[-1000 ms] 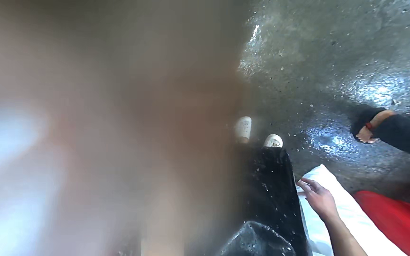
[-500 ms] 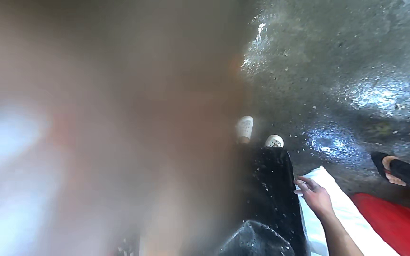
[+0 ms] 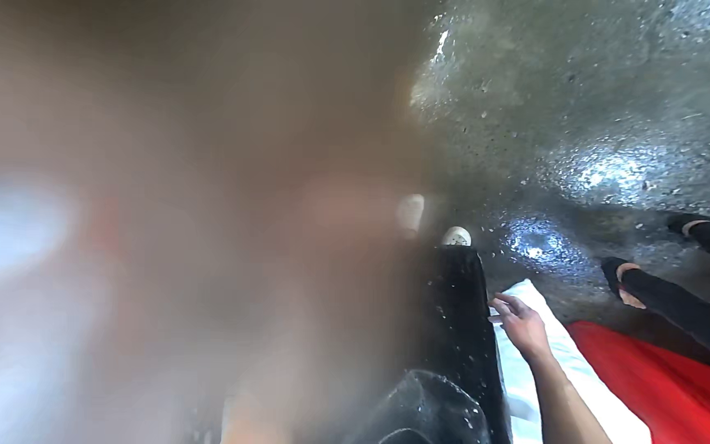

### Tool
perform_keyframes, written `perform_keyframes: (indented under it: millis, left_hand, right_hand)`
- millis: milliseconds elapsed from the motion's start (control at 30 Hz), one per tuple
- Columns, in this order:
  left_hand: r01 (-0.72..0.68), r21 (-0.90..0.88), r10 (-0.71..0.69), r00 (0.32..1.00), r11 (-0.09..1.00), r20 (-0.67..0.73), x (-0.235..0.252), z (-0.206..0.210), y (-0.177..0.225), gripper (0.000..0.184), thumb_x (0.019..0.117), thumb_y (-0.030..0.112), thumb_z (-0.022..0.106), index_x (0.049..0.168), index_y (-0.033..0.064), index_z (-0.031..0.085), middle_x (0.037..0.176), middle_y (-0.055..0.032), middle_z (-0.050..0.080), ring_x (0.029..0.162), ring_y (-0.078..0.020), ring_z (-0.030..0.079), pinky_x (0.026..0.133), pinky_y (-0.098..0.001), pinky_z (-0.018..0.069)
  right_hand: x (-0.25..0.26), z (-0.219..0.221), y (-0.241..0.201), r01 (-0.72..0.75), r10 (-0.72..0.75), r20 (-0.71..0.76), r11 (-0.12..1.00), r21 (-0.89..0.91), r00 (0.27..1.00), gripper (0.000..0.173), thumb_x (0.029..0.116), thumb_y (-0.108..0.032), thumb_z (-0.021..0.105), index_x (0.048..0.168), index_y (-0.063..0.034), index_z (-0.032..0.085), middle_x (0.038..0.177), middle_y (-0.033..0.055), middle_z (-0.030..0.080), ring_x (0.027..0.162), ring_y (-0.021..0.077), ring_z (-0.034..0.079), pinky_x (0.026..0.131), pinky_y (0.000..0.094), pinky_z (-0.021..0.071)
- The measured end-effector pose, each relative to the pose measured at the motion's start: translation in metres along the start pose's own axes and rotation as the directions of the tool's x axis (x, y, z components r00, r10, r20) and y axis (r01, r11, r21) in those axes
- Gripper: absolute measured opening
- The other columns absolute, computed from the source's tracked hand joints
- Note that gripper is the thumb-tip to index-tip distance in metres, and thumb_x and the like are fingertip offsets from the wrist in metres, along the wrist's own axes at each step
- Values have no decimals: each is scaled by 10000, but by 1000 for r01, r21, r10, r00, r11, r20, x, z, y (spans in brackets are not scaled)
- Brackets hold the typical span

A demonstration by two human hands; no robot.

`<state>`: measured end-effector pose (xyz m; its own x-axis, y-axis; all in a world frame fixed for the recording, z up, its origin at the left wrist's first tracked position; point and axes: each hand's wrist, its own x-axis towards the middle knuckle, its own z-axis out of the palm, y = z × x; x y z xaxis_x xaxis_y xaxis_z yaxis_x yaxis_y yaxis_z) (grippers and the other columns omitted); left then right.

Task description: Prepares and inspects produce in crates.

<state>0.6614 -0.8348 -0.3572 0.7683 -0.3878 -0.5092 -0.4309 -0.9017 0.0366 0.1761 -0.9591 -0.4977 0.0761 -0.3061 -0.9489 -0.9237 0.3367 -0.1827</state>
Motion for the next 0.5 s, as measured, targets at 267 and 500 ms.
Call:
perform_keyframes:
  millis: [267,500]
  left_hand:
    - [265,-215,-324,891,940,-318,5,-14,-11,858,943,479,692,1607,77,325,1161,-130,681,1045,-295,646,934,-521,509]
    - [190,-258,-179,982,947,66,-93,-47,49,540,1025,264,560,1556,248,461,1489,-208,517,1154,-333,669,920,-521,577]
  right_hand:
    - [-2,0,0,-9,9,-14,1000,-25,1000,333,1067,-248,563,1345,-78,637,1111,157,740,824,285,734,758,516,593]
    - [-53,-16,-22,32,-32,-20,999,-13,999,392,1045,-246,597,1327,24,625,1242,271,670,1083,406,680,943,604,535]
